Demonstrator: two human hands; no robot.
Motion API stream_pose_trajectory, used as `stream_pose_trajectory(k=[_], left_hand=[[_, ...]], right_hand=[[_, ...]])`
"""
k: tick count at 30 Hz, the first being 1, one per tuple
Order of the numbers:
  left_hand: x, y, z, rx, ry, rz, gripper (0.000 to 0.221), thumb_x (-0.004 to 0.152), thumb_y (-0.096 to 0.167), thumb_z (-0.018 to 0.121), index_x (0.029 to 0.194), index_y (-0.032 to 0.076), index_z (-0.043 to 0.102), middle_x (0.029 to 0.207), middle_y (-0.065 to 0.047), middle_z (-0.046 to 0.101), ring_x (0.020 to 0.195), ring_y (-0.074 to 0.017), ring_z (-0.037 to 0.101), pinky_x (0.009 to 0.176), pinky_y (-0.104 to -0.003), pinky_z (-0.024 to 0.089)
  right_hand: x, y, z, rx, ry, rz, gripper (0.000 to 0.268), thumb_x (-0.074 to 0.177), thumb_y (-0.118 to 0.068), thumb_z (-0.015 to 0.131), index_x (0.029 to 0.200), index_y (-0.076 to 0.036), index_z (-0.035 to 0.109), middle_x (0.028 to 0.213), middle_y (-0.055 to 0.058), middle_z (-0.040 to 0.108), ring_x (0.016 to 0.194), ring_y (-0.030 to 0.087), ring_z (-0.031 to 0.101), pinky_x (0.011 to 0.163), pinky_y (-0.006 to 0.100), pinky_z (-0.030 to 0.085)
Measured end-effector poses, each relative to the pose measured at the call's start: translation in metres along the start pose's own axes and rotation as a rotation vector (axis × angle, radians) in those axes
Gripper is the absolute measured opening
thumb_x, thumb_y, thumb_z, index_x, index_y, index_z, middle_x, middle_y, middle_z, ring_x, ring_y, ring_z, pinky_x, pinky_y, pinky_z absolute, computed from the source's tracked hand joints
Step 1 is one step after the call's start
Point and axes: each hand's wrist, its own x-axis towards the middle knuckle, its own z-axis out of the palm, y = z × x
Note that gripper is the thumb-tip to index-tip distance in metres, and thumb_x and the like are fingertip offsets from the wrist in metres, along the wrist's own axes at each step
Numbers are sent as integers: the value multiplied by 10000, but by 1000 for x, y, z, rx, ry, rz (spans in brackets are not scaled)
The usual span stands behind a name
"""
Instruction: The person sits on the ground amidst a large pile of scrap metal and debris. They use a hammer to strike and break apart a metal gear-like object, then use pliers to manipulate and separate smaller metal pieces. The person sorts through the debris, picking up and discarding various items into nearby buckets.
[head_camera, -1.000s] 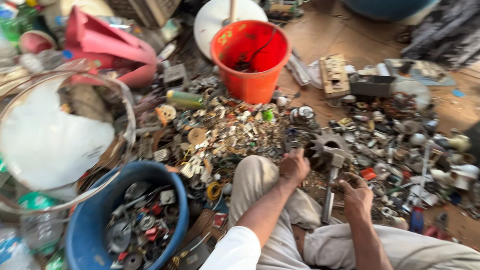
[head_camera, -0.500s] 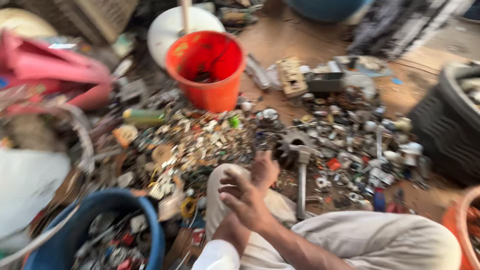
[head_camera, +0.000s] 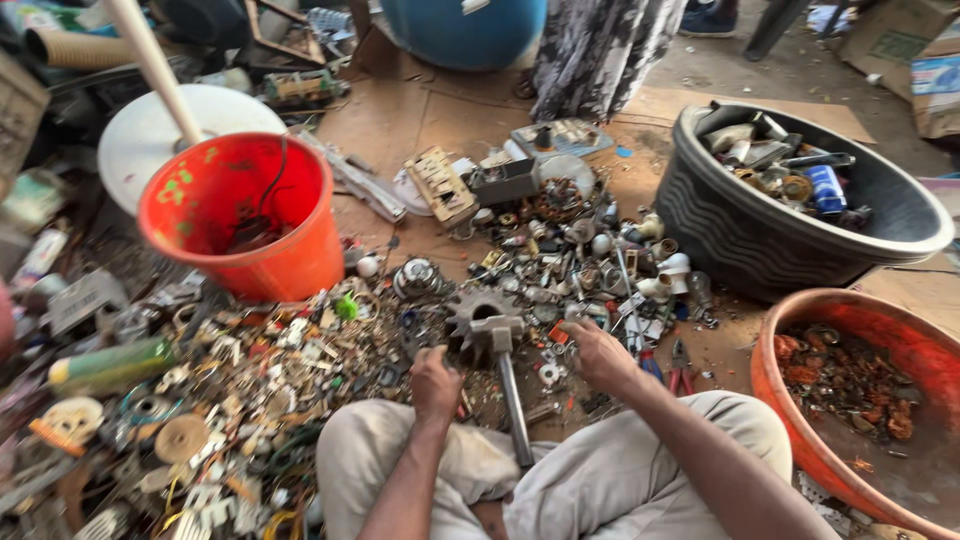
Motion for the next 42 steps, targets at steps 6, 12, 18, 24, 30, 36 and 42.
stream_pose_trajectory(k=[6,12,18,24,30,36,42], left_hand=[[7,24,-8,42,-78,-27,615,789,208,796,1344,42,591,1510,-309,399,1425,-443,373,1161,-529,308],[27,27,-4,-49,-19,-45,489,839,221,770,1272,28,650,1432,-303,504,1367,-436,482,1143,-485,407],[52,39,-2,-108,-56,-122,438,847,207,744,1234,21,658,1362,-254,560,1279,-397,544,1081,-462,438],[60,40,-6,-157,-29,-105,409,843,187,745,1208,17,676,1308,-221,601,1245,-382,571,1066,-460,449],[65,46,-8,-180,-49,-151,387,855,188,742,1196,15,682,1313,-226,594,1222,-383,588,1047,-451,464],[62,35,3,-184,-7,-79,364,842,192,754,1162,26,700,1232,-197,654,1171,-366,612,1013,-439,491],[64,1,26,-149,-39,-119,357,855,252,729,1154,56,732,1188,-166,700,1180,-325,622,1042,-431,482]], right_hand=[[11,-27,-9,-222,-589,218,697,936,-367,755,1514,-156,429,1522,172,441,1321,337,548,1113,430,476],[50,-19,33,-180,-430,148,591,900,-151,646,1472,-193,506,1468,147,518,1258,337,605,1054,457,515],[173,51,48,-87,-80,187,427,959,-357,618,1223,-22,651,1184,231,676,1106,391,672,978,491,540],[260,60,80,-183,-111,278,337,956,-261,610,1184,-20,669,1258,247,623,1138,433,624,975,532,508],[247,40,75,-111,-33,354,369,954,-190,598,1273,-10,643,1267,243,623,1070,386,683,945,518,548],[181,48,49,876,333,344,455,873,-31,719,1316,-19,617,1211,185,692,1074,303,664,920,421,560],[126,30,-2,1562,213,226,670,757,168,621,1388,-17,494,1216,179,701,1002,268,714,903,396,607]])
